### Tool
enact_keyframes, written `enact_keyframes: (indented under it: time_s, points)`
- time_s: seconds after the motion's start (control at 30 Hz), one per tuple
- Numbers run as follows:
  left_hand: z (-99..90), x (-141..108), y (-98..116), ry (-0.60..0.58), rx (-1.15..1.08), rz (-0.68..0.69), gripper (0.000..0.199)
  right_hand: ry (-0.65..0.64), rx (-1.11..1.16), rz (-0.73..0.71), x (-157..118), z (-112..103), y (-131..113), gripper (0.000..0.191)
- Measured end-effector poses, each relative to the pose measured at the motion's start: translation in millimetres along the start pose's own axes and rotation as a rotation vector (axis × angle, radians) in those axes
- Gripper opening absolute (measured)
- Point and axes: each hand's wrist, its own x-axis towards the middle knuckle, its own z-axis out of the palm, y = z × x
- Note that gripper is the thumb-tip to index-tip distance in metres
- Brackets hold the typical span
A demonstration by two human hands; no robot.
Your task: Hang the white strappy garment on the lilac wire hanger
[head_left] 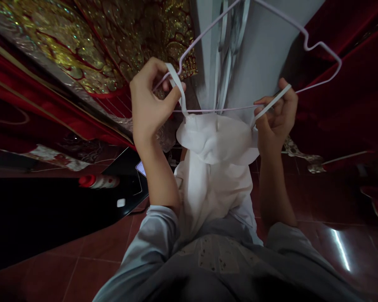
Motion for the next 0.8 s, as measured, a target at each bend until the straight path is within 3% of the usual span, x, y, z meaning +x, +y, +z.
enact_keyframes:
  time_s: [0.07,0.13,0.23,0.3,0.33,0.37,0.5,0.6,0.7,0.8]
  points:
    - [-2.3,5.5,1.1,-0.057,0.089,0.034,0.027,0.056,0.033,-0.049,-2.7,4.6,-6.8,0.058]
    - [-3.5,5.6,-6.6,-0.043,0.163,0.121,0.024,0.059,0.035,-0.026,-4.2,6.3,-11.3,0.057]
    - [1.2,-5.0,-37.1,0.196,0.014,0.276,0.017,0.05,0.008,0.036,-6.0,6.5,-13.3,0.062]
    - [12.9,-19.6,-61.6,0.391,-0.263,0.218,0.026,0.031,0.002,0.068,-8.3,8.7,-13.5,0.065]
    - [21.5,-28.5,-71.7,0.414,-0.366,0.139,0.029,0.014,0.008,0.08,-9.9,11.0,-13.9,0.066]
    - [31.5,-37.6,-79.0,0.389,-0.423,0.072,0.03,-0.002,0.018,0.087,-11.7,13.8,-14.5,0.067]
    - [66.5,-62.6,-81.0,0.268,-0.476,0.09,0.033,0.0,0.034,0.033,-15.3,19.9,-15.1,0.068]
    - [72.8,-61.9,-71.3,0.26,-0.457,0.082,0.025,0.15,0.046,-0.065,-4.2,1.4,-4.3,0.055]
    - [68.6,-55.5,-66.4,0.306,-0.422,0.059,0.018,0.399,0.074,-0.181,23.2,-37.7,14.9,0.032]
    - [65.9,-54.3,-65.6,0.334,-0.388,0.042,0.021,0.483,-0.025,-0.181,56.5,-71.0,24.3,0.017]
